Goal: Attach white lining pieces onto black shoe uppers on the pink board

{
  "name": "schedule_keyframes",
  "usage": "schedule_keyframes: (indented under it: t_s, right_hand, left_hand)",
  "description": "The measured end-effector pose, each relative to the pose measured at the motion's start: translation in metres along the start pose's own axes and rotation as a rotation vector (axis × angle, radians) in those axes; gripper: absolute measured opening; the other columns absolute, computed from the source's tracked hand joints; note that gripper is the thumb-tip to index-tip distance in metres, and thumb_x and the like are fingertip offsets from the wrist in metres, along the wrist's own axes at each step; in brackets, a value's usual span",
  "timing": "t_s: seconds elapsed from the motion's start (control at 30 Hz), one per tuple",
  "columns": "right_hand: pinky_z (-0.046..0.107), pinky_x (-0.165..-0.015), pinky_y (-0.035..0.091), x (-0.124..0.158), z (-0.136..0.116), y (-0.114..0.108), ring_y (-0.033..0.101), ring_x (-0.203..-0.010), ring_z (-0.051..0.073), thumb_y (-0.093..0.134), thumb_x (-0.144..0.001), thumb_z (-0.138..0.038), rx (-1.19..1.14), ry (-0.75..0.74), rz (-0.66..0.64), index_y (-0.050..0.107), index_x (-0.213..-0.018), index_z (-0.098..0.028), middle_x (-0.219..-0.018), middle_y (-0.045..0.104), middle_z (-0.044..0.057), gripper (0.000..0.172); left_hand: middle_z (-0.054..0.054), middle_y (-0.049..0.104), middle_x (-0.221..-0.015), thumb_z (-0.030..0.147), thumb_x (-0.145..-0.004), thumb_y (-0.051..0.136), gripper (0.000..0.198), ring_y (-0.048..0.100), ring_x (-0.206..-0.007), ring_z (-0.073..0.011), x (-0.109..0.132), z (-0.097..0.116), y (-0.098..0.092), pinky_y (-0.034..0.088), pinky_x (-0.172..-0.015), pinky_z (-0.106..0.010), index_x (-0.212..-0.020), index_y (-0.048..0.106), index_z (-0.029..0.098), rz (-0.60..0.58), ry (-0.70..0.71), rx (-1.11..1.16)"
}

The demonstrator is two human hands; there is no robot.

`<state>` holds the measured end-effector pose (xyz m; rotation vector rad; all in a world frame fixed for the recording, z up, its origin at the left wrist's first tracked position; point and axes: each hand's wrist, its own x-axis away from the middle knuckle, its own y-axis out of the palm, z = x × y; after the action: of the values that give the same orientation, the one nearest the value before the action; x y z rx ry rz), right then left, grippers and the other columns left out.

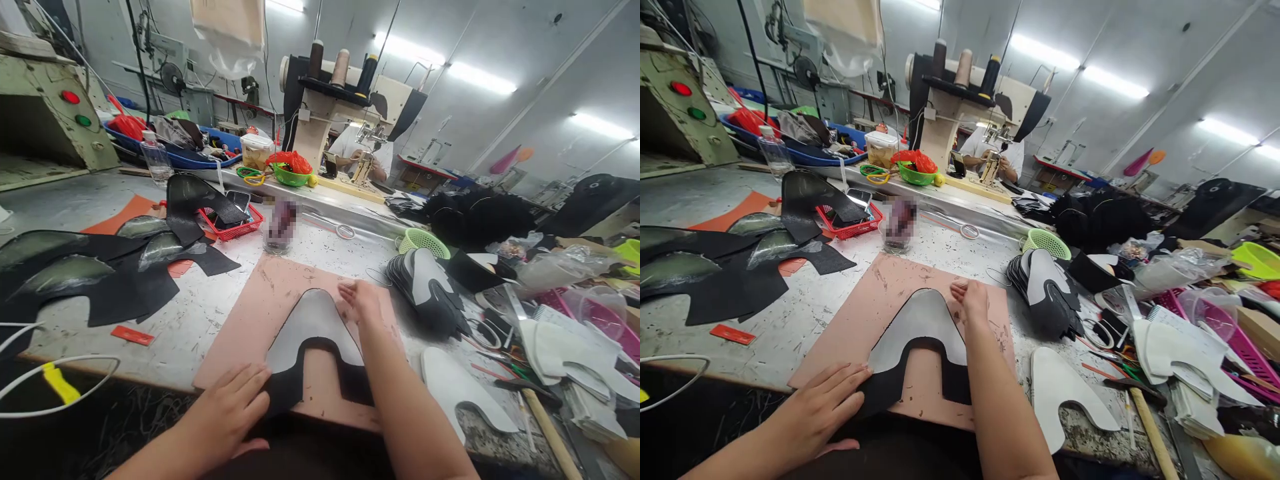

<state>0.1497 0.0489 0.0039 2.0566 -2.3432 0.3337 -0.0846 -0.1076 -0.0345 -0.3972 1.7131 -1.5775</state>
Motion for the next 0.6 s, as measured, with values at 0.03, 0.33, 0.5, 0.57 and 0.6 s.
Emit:
schedule_keyframes:
  t_s: [0.03,0.33,0.5,0.57,0.6]
  right_hand:
    - [0.027,-0.058,0.044,-0.001,0.001,-0.005,0.054,-0.060,0.014,0.034,-0.078,-0.031,0.042,-0.024,0.031,0.042,-0.066,-0.022,-0.059,0.050,-0.001,0.018]
    - [0.032,-0.066,0.043,0.027,0.022,0.018,0.055,-0.077,0.020,0.044,-0.073,-0.010,0.868,-0.322,-0.048,0.054,-0.069,-0.018,-0.094,0.055,0.010,0.014]
    - [0.038,-0.081,0.042,0.041,0.034,-0.021,0.052,-0.097,0.025,0.039,-0.071,-0.002,1.025,-0.551,0.073,0.058,-0.076,-0.015,-0.112,0.053,0.017,0.024]
    - [0.033,-0.076,0.044,0.068,0.048,-0.046,0.056,-0.086,0.020,0.034,-0.074,-0.001,0.988,-0.786,0.037,0.058,-0.078,-0.017,-0.096,0.061,0.013,0.030]
    - [0.030,-0.070,0.046,0.086,0.056,-0.059,0.058,-0.078,0.018,0.032,-0.076,-0.002,0.940,-0.865,-0.014,0.058,-0.078,-0.019,-0.085,0.063,0.009,0.031]
  left_hand:
    - [-0.007,0.063,-0.092,0.049,-0.076,0.051,0.030,0.056,-0.085,-0.0237,-0.013,-0.002,-0.007,0.040,-0.080,-0.037,-0.077,0.056,0.020,-0.059,0.003,0.026]
    - [-0.009,0.058,-0.091,0.016,-0.087,0.031,0.023,0.052,-0.085,-0.0186,-0.157,-0.017,0.025,0.042,-0.078,-0.030,-0.090,0.053,0.013,-0.126,-0.221,0.120]
    - [-0.015,0.051,-0.117,0.029,-0.083,0.043,0.031,0.043,-0.110,-0.0276,-0.158,-0.016,0.041,0.032,-0.094,-0.042,-0.107,0.051,0.010,-0.163,-0.258,0.117]
    - [-0.018,0.044,-0.127,0.038,-0.080,0.047,0.045,0.037,-0.118,-0.0307,-0.155,-0.015,0.041,0.026,-0.098,-0.046,-0.116,0.048,0.009,-0.193,-0.251,0.129]
    - [-0.019,0.042,-0.130,0.043,-0.078,0.049,0.054,0.034,-0.120,-0.0322,-0.155,-0.015,0.040,0.024,-0.100,-0.047,-0.119,0.046,0.009,-0.209,-0.243,0.137]
